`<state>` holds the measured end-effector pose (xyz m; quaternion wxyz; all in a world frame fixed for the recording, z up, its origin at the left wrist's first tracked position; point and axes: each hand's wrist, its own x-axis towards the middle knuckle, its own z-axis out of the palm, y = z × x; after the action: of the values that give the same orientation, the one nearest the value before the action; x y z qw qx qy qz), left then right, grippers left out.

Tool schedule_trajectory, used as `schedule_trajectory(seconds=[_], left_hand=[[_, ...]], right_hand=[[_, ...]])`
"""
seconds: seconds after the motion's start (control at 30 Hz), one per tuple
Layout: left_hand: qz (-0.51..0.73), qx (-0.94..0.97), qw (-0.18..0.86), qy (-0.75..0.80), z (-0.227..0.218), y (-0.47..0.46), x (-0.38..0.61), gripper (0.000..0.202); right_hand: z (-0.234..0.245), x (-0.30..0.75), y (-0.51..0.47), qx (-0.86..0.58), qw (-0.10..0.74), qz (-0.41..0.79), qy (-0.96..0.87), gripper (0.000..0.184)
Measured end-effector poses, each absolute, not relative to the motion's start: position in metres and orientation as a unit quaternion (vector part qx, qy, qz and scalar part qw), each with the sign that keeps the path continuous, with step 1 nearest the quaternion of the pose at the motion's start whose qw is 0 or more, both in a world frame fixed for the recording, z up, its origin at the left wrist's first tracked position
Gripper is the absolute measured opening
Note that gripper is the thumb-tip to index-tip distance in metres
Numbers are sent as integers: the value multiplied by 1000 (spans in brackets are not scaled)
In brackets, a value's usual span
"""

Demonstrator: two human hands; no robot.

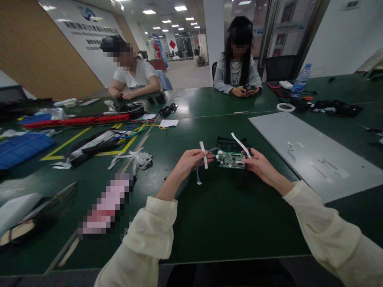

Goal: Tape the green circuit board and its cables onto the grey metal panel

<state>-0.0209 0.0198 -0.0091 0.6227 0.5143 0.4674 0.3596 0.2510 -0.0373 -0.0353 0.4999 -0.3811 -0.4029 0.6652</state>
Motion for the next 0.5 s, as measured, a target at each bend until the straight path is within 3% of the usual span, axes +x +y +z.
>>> schedule_trajectory(seconds=[0.5], left_hand=[[339,526,612,483,-9,18,-19,23]], right_hand=[[-42,250,-36,-437,482,613,-447,52]])
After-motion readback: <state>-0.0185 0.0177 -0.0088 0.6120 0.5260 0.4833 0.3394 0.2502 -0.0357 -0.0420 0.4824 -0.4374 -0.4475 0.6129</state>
